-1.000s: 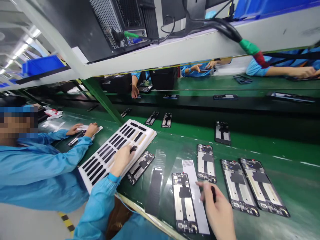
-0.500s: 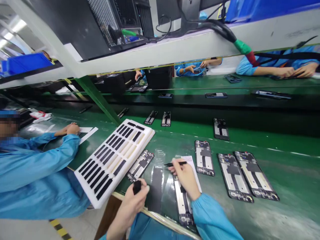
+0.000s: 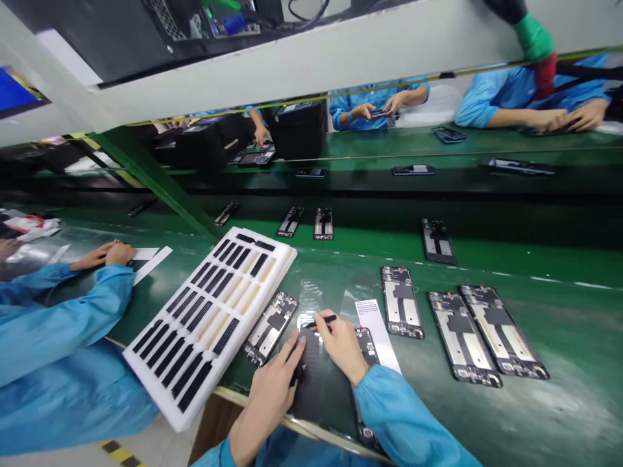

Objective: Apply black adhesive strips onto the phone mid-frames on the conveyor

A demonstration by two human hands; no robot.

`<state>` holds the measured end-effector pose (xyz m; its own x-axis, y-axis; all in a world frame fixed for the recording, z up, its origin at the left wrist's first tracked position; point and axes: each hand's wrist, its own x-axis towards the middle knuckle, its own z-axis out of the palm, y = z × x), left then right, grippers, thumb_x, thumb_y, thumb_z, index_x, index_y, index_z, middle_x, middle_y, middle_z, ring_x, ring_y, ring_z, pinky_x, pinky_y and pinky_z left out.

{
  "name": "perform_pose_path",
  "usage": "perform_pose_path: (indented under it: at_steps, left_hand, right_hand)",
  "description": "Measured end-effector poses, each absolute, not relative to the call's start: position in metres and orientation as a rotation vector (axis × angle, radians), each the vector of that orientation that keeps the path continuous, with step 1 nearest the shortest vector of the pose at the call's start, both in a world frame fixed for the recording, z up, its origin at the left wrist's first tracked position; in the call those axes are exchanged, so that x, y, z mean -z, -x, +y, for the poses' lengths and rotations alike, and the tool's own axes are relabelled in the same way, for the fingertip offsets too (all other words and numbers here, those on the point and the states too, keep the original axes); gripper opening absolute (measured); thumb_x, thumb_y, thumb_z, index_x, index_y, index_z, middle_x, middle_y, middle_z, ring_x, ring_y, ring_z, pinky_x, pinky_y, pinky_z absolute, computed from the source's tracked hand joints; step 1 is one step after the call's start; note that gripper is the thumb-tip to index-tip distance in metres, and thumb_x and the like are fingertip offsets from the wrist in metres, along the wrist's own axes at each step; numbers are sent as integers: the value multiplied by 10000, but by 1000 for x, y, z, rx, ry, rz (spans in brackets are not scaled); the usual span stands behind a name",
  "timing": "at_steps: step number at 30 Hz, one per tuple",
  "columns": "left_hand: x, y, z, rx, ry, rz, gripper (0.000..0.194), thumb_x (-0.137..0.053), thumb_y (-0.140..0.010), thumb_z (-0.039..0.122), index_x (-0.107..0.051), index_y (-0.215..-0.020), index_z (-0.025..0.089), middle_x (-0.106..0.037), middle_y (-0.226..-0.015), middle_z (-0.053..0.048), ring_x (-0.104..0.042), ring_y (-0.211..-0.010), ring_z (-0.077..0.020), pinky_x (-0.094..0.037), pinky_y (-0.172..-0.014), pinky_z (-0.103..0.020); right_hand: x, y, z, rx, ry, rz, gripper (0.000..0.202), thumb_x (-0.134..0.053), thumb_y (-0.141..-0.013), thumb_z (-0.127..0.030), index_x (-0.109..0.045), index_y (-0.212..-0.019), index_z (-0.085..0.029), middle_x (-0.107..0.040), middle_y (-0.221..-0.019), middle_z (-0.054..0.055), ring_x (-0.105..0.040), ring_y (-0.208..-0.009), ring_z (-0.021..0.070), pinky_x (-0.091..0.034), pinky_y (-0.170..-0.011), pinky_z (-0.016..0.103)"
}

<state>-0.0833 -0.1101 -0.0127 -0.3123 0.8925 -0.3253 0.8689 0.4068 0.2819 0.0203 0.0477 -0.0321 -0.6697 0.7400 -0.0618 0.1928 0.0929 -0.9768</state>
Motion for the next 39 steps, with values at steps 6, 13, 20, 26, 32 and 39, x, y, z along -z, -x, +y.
perform_pose_path:
  at_steps: [6, 13, 20, 26, 32, 39]
  left_hand:
    - [8, 76, -102, -1144, -855, 2075, 317, -587, -912, 443, -669, -1122, 221, -754, -1046, -122, -710, -696, -201, -531, -536, -256]
    - [-26, 44, -73, -1741, -39, 1270, 577, -475, -913, 691, -630, -907, 136, -571, -577, 7, -413, -377, -59, -274, -349, -160]
    - [-34, 38, -72, -1754, -66, 1164, 566, -513, -894, 696, -624, -944, 144, -605, -629, -7, -469, -414, -74, -333, -350, -161]
    - [-38, 37, -73, -1741, -72, 1194, 540, -551, -878, 689, -620, -914, 154, -583, -591, 6, -470, -417, -76, -341, -354, -155]
    - [-38, 39, -73, -1723, -84, 1205, 497, -568, -890, 652, -616, -910, 158, -596, -596, 4, -481, -420, -82, -346, -351, -156]
    - [-35, 40, -75, -1713, -190, 1215, 480, -548, -919, 612, -650, -931, 144, -621, -635, -16, -486, -412, -85, -350, -349, -172]
  right_hand:
    - [5, -39, 40, -1777, 926, -1451, 427, -617, -910, -572, -725, -985, -165, -783, -913, 112, -764, -783, 242, -620, -760, 345]
    - [-25, -61, 18, -1843, 910, -1420, 379, -668, -882, -552, -765, -987, -201, -760, -1091, 121, -769, -839, 245, -645, -811, 360]
    - [-23, -62, 12, -1844, 879, -1394, 368, -673, -875, -558, -758, -904, -201, -774, -926, 92, -769, -798, 248, -664, -748, 349]
    - [-23, -65, 11, -1886, 861, -1348, 368, -669, -880, -554, -753, -885, -195, -762, -915, 87, -767, -780, 233, -669, -749, 358]
    - [-21, -66, 10, -1882, 879, -1346, 367, -668, -879, -559, -757, -891, -203, -754, -965, 84, -760, -820, 232, -664, -775, 352]
    - [-19, -70, 8, -1868, 882, -1328, 317, -647, -916, -505, -768, -930, -212, -747, -1023, 87, -755, -844, 229, -660, -785, 347]
